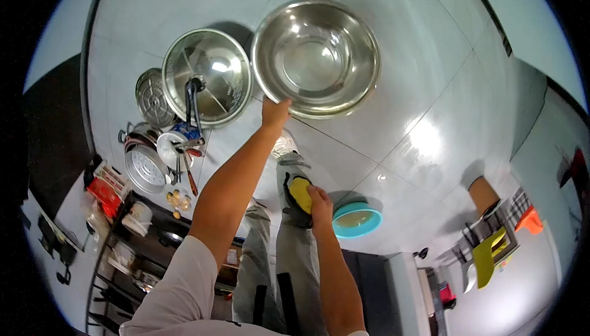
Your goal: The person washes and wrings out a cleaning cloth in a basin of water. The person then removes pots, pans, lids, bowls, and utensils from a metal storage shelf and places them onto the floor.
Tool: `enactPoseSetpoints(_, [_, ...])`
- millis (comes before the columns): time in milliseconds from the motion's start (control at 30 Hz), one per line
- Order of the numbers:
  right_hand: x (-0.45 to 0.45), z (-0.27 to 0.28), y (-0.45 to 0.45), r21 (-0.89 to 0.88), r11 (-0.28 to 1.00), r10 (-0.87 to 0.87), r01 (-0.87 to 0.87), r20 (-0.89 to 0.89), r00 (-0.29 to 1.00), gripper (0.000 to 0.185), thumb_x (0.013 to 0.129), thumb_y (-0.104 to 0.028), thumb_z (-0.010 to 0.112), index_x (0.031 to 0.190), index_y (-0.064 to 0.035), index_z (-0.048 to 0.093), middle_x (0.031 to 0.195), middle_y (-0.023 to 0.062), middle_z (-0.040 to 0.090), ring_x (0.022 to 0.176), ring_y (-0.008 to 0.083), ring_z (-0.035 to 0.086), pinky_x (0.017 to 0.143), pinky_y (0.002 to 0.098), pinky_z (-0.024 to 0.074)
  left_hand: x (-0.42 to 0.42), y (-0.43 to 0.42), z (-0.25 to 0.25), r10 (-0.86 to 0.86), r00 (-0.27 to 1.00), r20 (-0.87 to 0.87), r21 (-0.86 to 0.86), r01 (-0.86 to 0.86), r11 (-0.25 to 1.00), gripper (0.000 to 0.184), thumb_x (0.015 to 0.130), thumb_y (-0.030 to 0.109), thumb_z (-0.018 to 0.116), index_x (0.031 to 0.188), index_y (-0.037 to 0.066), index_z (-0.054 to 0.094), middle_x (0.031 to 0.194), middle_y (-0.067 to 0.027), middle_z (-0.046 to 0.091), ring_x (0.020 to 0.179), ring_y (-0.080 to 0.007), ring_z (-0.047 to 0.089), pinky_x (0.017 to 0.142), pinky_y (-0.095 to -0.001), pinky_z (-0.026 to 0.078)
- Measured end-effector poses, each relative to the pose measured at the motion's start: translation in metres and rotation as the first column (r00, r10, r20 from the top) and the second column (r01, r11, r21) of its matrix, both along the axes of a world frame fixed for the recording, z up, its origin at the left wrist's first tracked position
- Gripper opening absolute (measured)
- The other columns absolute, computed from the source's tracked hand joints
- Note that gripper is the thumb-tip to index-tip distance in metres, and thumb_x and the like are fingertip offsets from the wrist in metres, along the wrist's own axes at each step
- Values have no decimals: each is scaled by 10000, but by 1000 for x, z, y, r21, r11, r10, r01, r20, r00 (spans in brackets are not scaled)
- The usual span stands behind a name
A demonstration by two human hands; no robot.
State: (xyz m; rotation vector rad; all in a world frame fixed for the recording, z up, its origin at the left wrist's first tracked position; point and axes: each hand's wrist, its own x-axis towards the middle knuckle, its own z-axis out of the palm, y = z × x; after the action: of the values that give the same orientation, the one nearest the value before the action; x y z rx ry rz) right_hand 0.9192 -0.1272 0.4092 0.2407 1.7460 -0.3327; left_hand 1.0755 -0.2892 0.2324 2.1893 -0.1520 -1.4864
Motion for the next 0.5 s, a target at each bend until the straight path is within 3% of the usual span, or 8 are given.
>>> enactPoseSetpoints(33, [3,-3,6,5,1000,-8,8,7,1000,396,920,-317,708,1170,-12,673,1047,52,672,964,163,616,863,293,477,-1,-3,-5,40,999,-7,-10,-40,999,544,807,160,709,1263,-20,475,1140,-223,673,965,-365,690,873,-423,534])
enactPoseSetpoints(67, [4,-9,10,27,999,28,-28,3,1000,366,920,-318,706,1135,-22,687,1020,40,672,950,148,609,857,280,465,0,-7,-13,108,990,-93,-12,-110,994,434,838,103,703,1209,42,488,1094,-105,633,886,-210,648,649,-349,557])
enactPoseSetpoints(167, [17,-10,11,76,997,5,-3,-26,1000,332,918,-320,710,1092,-36,704,991,23,672,938,129,602,851,270,456,10,8,-88,15,1000,-13,-100,-17,995,474,846,116,718,1237,49,459,1072,-94,635,847,-202,644,615,-342,540])
enactPoseSetpoints(233, [21,-4,5,56,998,14,-13,-31,999,312,917,-320,711,1070,-49,715,978,12,673,925,123,601,841,271,457,15,9,-94,24,1000,-12,45,-23,999,450,844,152,735,1220,52,509,1033,-68,647,822,-182,629,573,-315,490])
enactPoseSetpoints(300, [23,-3,1,36,999,11,-11,-10,1000,314,919,-320,707,1083,-51,712,983,11,672,920,128,604,837,272,459,29,3,-80,65,981,-183,87,-49,995,463,846,174,735,1244,55,532,1013,-65,653,811,-171,624,559,-300,464])
enactPoseSetpoints(333, [25,-1,-3,39,999,-13,13,1,1000,318,923,-319,702,1088,-47,709,988,19,673,924,132,606,839,275,462,20,8,-65,146,988,-45,111,-141,984,512,839,223,736,1290,64,553,982,-61,653,818,-165,622,608,-289,453])
enactPoseSetpoints(433, [29,15,-27,14,997,-73,73,44,996,330,934,-314,684,1105,-33,696,1002,44,676,936,147,618,846,284,474,27,38,-34,-10,1000,-27,-14,10,1000,556,850,241,732,1342,71,536,996,-64,666,857,-168,634,693,-292,467])
enactPoseSetpoints(500, [33,40,-41,-21,994,-106,108,74,992,337,943,-308,669,1118,-20,683,1014,64,679,943,160,630,850,293,488,32,39,57,16,961,-275,-69,-36,997,501,869,213,732,1313,65,550,1029,-61,676,918,-169,650,752,-285,473])
